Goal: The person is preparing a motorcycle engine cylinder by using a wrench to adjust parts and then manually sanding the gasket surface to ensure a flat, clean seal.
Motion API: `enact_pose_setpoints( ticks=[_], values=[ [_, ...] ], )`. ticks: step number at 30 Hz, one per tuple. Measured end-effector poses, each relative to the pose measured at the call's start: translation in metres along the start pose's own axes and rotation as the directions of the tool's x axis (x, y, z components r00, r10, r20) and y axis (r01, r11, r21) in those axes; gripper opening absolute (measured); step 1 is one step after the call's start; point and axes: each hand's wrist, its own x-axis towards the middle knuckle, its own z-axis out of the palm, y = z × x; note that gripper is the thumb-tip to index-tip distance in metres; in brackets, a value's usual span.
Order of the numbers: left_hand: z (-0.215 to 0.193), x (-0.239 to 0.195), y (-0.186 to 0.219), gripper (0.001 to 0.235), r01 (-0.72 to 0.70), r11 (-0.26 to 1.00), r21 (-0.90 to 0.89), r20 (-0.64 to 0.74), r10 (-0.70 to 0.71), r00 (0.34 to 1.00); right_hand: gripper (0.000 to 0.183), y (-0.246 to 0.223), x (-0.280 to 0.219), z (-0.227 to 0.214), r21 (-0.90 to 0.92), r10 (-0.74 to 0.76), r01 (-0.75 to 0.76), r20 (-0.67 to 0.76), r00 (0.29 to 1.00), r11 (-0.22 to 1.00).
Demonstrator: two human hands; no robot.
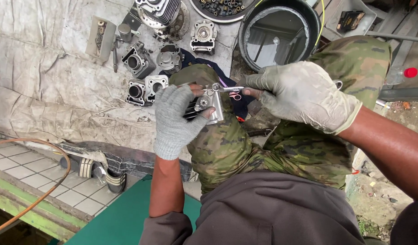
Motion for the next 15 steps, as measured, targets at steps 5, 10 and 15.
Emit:
enact_pose_setpoints(
  ticks=[5, 10, 15],
  values=[
    [0.004, 0.0, 0.006, 0.038, -0.058, 0.994, 0.096, 0.023, 0.056, 0.998, 0.035, -0.01, 0.009, -0.015, 0.085, 0.031, -0.036, 0.053, 0.998, 0.996],
    [0.003, 0.002, 0.011, 0.036, -0.054, 0.994, 0.098, 0.041, 0.05, 0.998, 0.036, -0.013, 0.01, -0.022, 0.087, 0.072, -0.089, 0.178, 0.981, 0.992],
    [0.004, 0.004, 0.014, 0.033, -0.061, 0.991, 0.116, 0.06, 0.054, 0.997, 0.033, -0.022, 0.022, -0.039, 0.014, 0.165, -0.182, 0.36, 0.918, 0.983]
  ],
)
